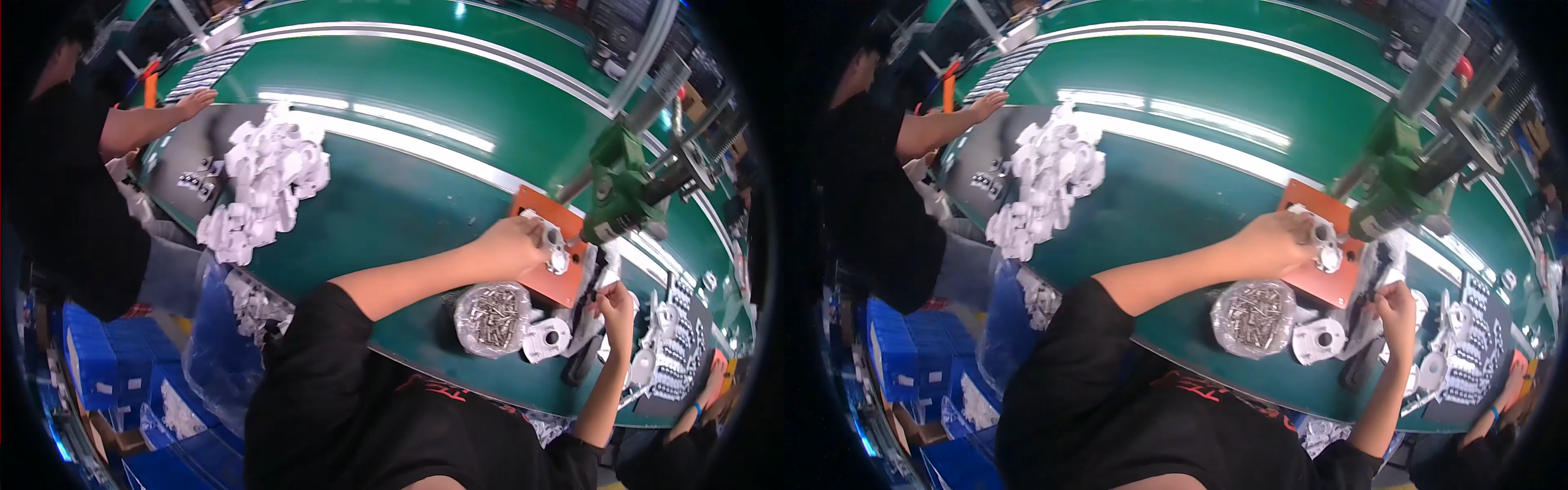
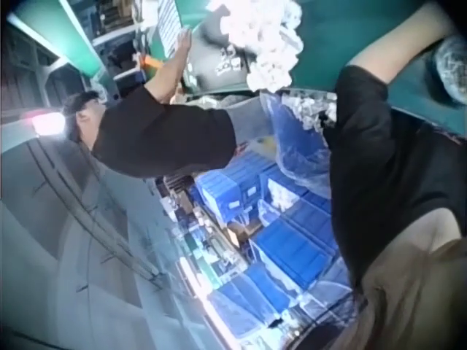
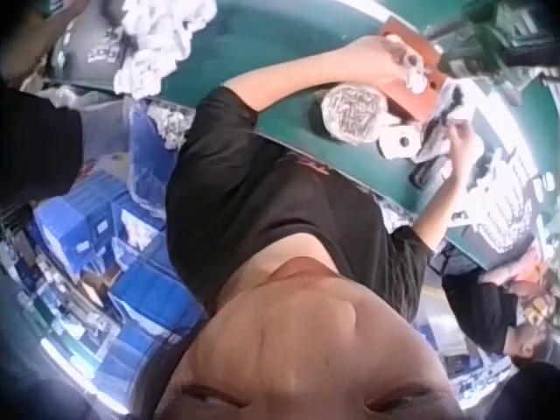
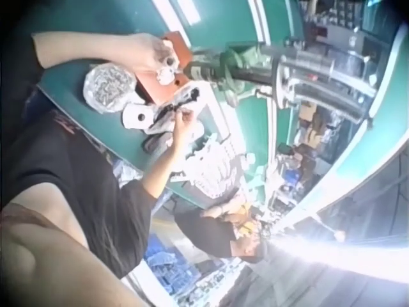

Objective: Assembling small plastic components by inserting metal pins using a manual press machine on a factory production line.

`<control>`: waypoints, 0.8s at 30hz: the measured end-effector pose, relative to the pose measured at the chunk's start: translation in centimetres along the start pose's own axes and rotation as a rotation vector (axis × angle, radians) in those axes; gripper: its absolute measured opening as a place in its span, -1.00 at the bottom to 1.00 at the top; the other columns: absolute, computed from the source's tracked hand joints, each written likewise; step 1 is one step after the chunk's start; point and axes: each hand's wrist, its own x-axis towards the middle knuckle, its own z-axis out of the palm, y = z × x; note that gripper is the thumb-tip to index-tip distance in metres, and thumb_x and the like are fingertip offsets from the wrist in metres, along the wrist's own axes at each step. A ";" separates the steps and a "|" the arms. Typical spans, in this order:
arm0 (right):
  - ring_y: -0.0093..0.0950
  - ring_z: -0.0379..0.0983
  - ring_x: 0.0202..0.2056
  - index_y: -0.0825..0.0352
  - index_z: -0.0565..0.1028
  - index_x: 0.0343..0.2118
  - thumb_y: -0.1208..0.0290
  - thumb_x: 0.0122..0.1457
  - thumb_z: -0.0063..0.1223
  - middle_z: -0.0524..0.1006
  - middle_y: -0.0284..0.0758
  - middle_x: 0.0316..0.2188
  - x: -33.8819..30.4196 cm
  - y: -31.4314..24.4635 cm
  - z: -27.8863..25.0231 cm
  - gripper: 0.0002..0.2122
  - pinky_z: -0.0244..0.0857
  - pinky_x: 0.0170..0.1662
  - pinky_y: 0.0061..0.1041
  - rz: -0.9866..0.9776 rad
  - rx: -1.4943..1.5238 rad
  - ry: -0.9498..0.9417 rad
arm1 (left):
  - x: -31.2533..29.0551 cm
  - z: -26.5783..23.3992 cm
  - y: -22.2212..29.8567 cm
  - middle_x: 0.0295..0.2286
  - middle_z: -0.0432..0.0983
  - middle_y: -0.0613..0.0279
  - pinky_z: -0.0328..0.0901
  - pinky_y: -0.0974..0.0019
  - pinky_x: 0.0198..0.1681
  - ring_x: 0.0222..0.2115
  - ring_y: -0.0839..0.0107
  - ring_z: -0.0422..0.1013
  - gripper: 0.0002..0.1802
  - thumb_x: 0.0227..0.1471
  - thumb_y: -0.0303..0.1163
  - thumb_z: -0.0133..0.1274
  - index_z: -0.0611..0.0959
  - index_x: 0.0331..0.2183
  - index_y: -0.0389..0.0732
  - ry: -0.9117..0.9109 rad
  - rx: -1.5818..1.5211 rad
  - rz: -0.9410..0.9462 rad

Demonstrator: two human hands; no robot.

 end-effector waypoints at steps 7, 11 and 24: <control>-0.56 0.45 -0.34 0.46 0.45 -0.26 0.61 -0.03 0.08 0.50 -0.34 -0.37 2.2 -6.1 3.9 -0.77 0.32 -0.20 -0.61 -0.125 0.133 -0.005 | -0.8 0.1 -0.3 -0.25 0.50 -0.08 0.29 0.10 -0.04 -0.10 0.04 0.39 -0.76 -0.18 -0.32 0.12 0.60 -0.40 -0.24 0.084 -0.051 -0.091; -0.60 0.45 -0.33 0.48 0.50 -0.30 0.52 0.00 0.13 0.55 -0.30 -0.39 4.5 -6.4 7.5 -0.80 0.34 -0.28 -0.58 -0.125 0.185 0.011 | -1.0 0.2 -0.7 -0.19 0.49 -0.07 0.25 0.10 0.02 -0.08 0.06 0.37 -0.77 -0.14 -0.33 0.09 0.61 -0.37 -0.23 0.106 -0.088 -0.115; -0.32 0.47 -0.30 0.44 0.54 -0.46 0.61 -0.09 0.15 0.57 -0.24 -0.43 4.7 -5.2 9.3 -0.91 0.32 -0.18 -0.45 -0.687 -0.457 0.156 | -1.1 1.0 -0.6 -0.16 0.47 0.07 0.30 0.14 -0.04 -0.07 0.12 0.36 -0.88 -0.10 -0.41 0.04 0.56 -0.43 -0.23 0.125 -0.051 -0.095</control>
